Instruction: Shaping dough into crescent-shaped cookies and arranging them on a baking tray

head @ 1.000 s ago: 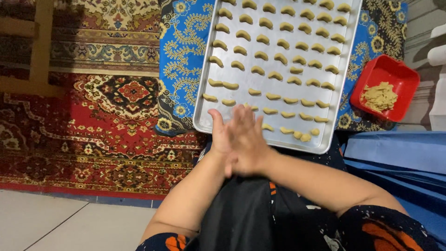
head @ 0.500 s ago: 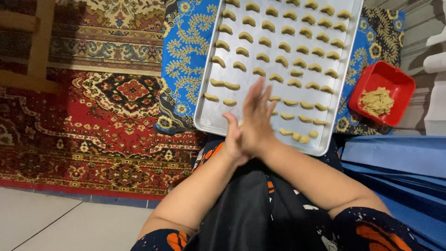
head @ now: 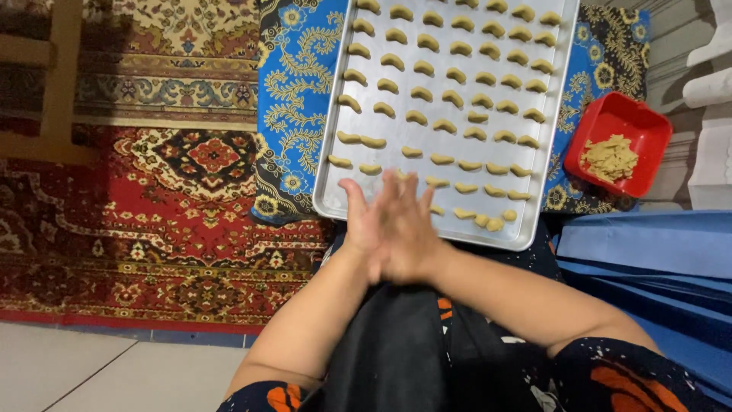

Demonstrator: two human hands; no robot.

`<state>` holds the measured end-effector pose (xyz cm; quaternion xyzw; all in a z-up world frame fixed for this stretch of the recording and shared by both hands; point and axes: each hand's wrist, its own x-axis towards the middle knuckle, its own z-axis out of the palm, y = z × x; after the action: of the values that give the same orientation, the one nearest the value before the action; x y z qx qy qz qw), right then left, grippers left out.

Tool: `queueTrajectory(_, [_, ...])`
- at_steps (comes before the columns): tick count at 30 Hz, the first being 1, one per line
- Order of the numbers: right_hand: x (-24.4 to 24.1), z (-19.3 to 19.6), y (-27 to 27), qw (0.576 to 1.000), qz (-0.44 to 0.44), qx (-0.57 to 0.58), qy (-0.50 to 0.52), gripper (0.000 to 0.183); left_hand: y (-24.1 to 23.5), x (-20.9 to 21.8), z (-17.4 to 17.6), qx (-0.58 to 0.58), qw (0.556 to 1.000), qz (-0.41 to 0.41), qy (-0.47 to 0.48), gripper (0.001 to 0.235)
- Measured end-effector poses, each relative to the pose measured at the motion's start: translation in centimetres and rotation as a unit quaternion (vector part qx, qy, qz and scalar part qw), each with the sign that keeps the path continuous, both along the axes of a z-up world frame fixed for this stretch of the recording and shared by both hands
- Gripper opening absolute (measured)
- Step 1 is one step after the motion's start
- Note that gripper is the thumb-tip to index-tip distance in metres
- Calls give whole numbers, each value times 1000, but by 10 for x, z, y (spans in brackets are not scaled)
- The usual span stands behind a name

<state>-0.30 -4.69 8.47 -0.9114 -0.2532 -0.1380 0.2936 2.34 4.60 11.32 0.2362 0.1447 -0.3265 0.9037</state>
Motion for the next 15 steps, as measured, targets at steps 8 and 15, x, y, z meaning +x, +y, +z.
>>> queueTrajectory(8, [-17, 1, 11, 998, -11, 16, 60, 124, -14, 17, 10, -10, 988, -118, 99, 122])
queueTrajectory(15, [22, 35, -1, 940, -245, -11, 236, 111, -23, 6, -10, -14, 996, -64, 64, 110])
